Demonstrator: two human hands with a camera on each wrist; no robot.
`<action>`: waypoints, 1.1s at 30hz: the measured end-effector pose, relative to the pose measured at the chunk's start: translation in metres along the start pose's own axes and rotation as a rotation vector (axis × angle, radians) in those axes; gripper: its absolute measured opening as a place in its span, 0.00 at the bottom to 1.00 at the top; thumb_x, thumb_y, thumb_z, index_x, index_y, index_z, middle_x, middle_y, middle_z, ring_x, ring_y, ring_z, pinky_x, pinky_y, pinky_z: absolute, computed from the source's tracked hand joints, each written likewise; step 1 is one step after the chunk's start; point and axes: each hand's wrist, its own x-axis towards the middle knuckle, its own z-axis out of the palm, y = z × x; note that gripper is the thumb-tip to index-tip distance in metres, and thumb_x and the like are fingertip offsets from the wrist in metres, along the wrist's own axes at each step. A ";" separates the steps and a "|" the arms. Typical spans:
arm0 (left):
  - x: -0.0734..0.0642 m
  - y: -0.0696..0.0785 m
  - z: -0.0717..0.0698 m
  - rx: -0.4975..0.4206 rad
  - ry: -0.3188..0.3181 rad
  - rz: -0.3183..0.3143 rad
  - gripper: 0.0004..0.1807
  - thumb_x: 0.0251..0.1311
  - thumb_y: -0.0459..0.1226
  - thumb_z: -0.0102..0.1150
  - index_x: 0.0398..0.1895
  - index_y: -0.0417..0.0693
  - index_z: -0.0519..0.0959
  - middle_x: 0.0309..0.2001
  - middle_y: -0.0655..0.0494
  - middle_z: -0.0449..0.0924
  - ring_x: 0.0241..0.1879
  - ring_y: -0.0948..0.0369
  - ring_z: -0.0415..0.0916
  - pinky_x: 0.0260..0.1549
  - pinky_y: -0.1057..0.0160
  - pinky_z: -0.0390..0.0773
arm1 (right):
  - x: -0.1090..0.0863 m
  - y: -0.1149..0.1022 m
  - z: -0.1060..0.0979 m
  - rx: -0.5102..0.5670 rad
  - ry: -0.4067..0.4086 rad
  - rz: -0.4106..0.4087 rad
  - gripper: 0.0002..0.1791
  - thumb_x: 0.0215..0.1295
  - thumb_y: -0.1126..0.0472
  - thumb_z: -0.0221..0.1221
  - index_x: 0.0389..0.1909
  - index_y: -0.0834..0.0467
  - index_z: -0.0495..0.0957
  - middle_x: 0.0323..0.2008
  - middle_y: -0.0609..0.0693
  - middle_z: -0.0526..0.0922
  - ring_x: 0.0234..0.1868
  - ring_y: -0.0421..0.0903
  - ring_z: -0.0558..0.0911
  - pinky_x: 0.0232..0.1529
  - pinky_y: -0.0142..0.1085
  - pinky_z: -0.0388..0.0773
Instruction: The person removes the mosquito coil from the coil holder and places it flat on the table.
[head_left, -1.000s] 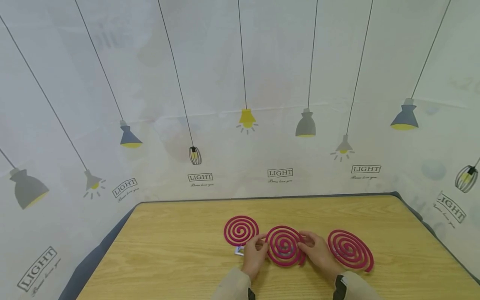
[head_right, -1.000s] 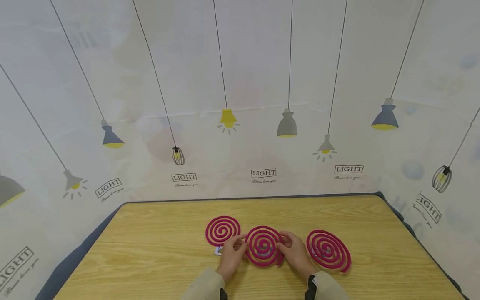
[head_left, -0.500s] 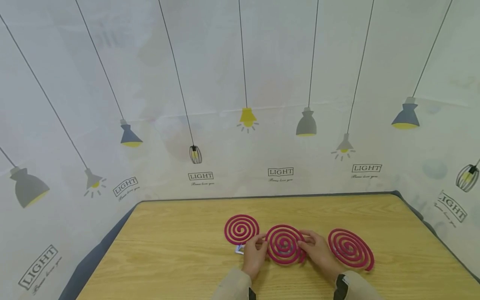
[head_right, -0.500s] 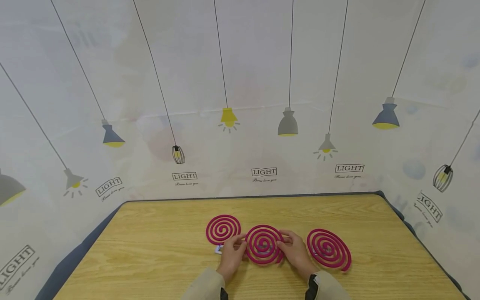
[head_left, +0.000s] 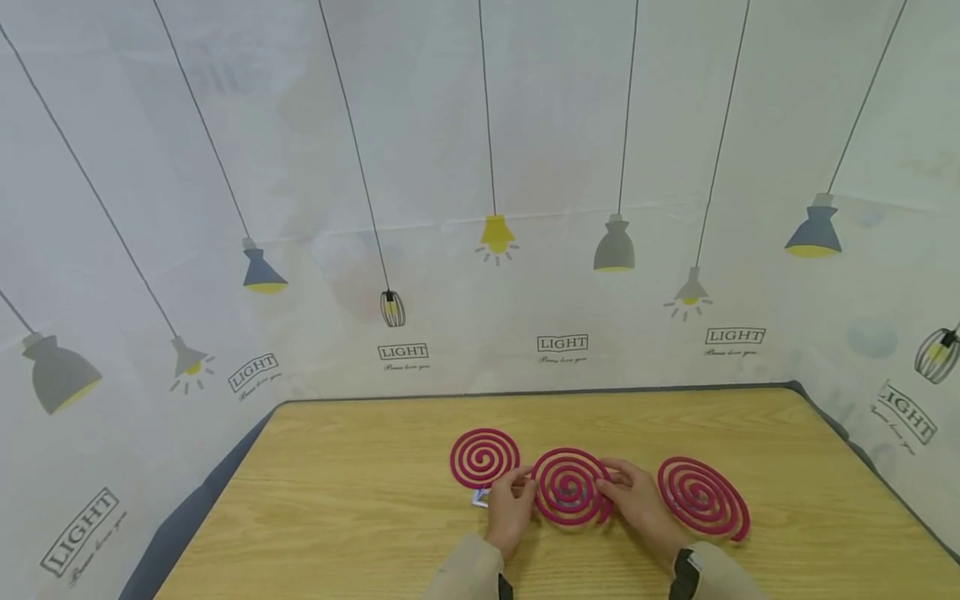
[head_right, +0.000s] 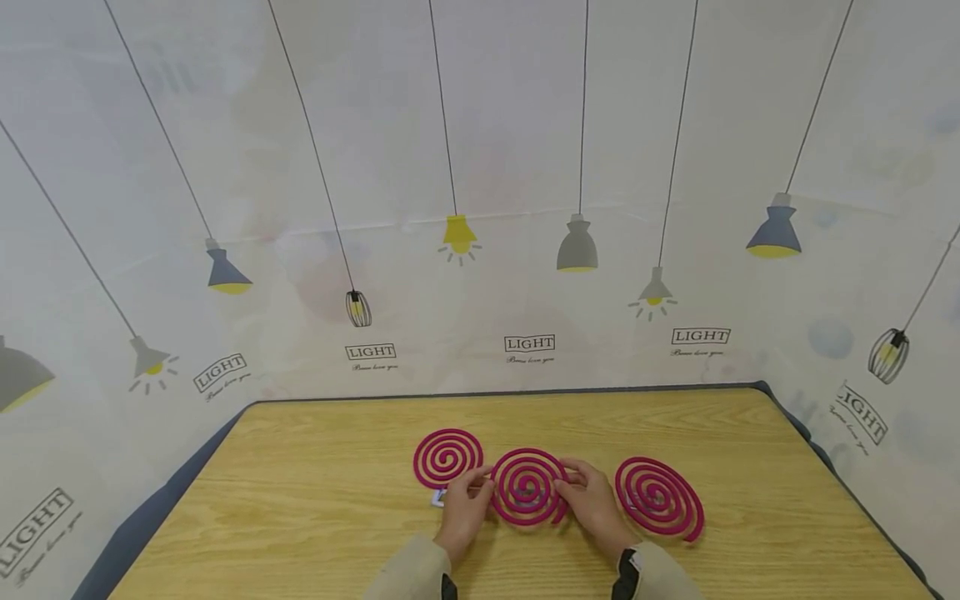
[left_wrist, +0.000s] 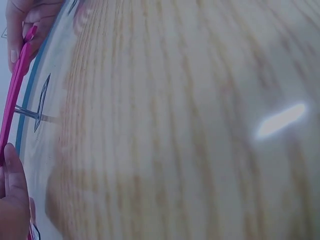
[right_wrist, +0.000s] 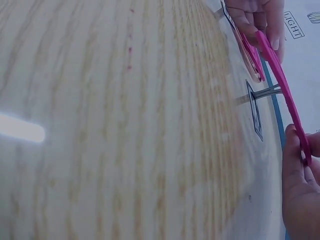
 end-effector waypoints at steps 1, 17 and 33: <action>0.000 0.000 0.000 0.000 0.001 0.005 0.12 0.53 0.26 0.52 0.41 0.31 0.76 0.27 0.53 0.74 0.23 0.62 0.73 0.15 0.71 0.74 | 0.000 0.000 0.000 -0.003 -0.001 0.000 0.21 0.56 0.72 0.55 0.52 0.72 0.67 0.38 0.62 0.78 0.40 0.52 0.79 0.33 0.28 0.76; 0.003 0.003 -0.001 -0.013 -0.007 0.005 0.12 0.54 0.27 0.53 0.42 0.34 0.77 0.27 0.54 0.74 0.23 0.63 0.73 0.17 0.69 0.76 | 0.004 -0.003 -0.003 -0.018 0.014 0.001 0.21 0.56 0.70 0.56 0.51 0.71 0.68 0.38 0.61 0.78 0.36 0.45 0.79 0.29 0.28 0.75; 0.010 0.014 -0.002 0.073 -0.009 0.059 0.11 0.54 0.29 0.54 0.42 0.36 0.77 0.28 0.55 0.76 0.25 0.65 0.73 0.20 0.72 0.73 | 0.006 -0.014 -0.011 -0.034 -0.019 0.041 0.22 0.58 0.68 0.54 0.54 0.68 0.67 0.43 0.63 0.75 0.38 0.46 0.78 0.36 0.33 0.77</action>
